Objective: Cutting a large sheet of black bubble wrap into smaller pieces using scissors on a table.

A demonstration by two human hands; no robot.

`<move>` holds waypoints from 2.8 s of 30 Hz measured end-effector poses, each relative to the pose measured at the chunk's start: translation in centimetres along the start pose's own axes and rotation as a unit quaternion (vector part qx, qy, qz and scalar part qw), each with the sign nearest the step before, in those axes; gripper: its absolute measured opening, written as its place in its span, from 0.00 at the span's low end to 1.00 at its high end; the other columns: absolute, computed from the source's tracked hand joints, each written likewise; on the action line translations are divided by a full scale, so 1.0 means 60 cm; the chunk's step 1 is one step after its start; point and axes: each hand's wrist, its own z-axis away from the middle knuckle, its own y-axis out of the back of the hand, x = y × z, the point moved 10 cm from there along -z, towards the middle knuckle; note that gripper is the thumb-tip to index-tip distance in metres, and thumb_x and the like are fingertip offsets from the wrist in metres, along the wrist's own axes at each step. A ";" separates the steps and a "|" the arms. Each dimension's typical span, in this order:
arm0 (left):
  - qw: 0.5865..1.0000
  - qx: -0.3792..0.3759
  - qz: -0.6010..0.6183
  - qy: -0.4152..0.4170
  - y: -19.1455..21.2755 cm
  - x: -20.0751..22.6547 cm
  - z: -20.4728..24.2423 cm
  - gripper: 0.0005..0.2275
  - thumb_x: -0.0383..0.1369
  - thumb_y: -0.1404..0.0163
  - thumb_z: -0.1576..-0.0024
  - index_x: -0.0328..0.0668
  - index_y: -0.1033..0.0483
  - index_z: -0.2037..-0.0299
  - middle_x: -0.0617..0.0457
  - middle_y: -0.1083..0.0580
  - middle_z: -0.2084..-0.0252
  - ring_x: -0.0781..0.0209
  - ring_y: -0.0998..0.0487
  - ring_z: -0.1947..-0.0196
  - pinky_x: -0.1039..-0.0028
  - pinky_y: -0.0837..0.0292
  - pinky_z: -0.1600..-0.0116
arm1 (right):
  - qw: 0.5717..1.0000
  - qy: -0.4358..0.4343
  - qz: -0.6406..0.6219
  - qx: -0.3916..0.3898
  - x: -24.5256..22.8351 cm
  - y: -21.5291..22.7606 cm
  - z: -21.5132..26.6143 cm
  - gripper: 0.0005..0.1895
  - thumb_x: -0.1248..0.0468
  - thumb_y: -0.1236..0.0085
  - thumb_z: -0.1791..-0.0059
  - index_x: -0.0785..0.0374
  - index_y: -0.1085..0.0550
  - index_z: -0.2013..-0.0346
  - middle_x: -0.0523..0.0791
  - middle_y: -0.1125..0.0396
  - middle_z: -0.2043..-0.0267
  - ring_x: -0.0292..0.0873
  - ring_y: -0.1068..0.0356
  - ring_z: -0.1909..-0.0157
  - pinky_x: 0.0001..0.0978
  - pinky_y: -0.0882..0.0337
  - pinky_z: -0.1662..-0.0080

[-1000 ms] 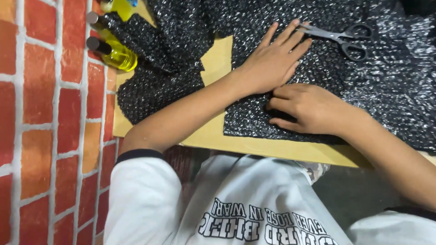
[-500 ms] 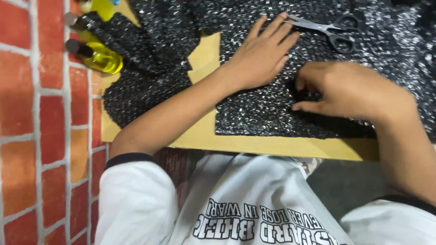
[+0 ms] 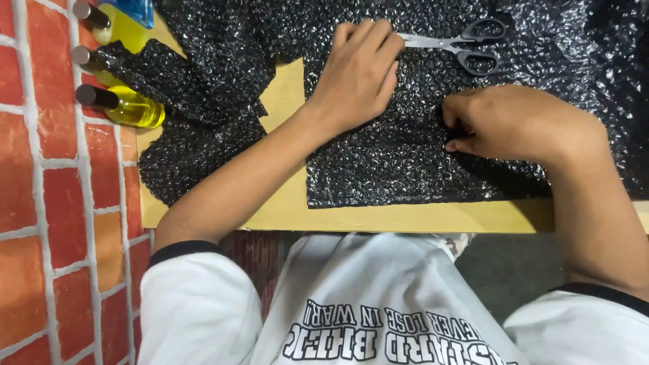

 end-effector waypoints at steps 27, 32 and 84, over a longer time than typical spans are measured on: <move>0.946 -0.207 -0.108 0.226 -0.059 -0.079 0.041 0.32 0.51 0.60 0.25 0.36 0.46 0.19 0.31 0.58 0.16 0.32 0.61 0.16 0.39 0.61 0.17 | 0.910 0.256 -0.031 0.324 -0.113 0.057 0.004 0.52 0.38 0.37 0.52 0.61 0.40 0.21 0.62 0.56 0.15 0.68 0.58 0.16 0.74 0.53 0.26; 0.911 -0.304 -0.127 0.249 -0.058 -0.079 0.051 0.35 0.53 0.68 0.19 0.38 0.68 0.14 0.32 0.72 0.15 0.36 0.73 0.15 0.43 0.74 0.14 | 0.917 0.255 -0.032 0.306 -0.120 0.042 -0.003 0.60 0.33 0.38 0.54 0.63 0.47 0.17 0.61 0.65 0.13 0.65 0.66 0.14 0.70 0.58 0.25; 0.903 -0.336 -0.112 0.244 -0.052 -0.026 0.054 0.38 0.61 0.73 0.22 0.41 0.68 0.14 0.32 0.71 0.15 0.38 0.76 0.17 0.42 0.78 0.15 | 0.924 -0.055 0.063 0.372 0.362 -0.066 -0.137 0.56 0.15 0.30 0.68 0.55 0.19 0.46 0.56 0.30 0.45 0.54 0.28 0.42 0.43 0.24 0.49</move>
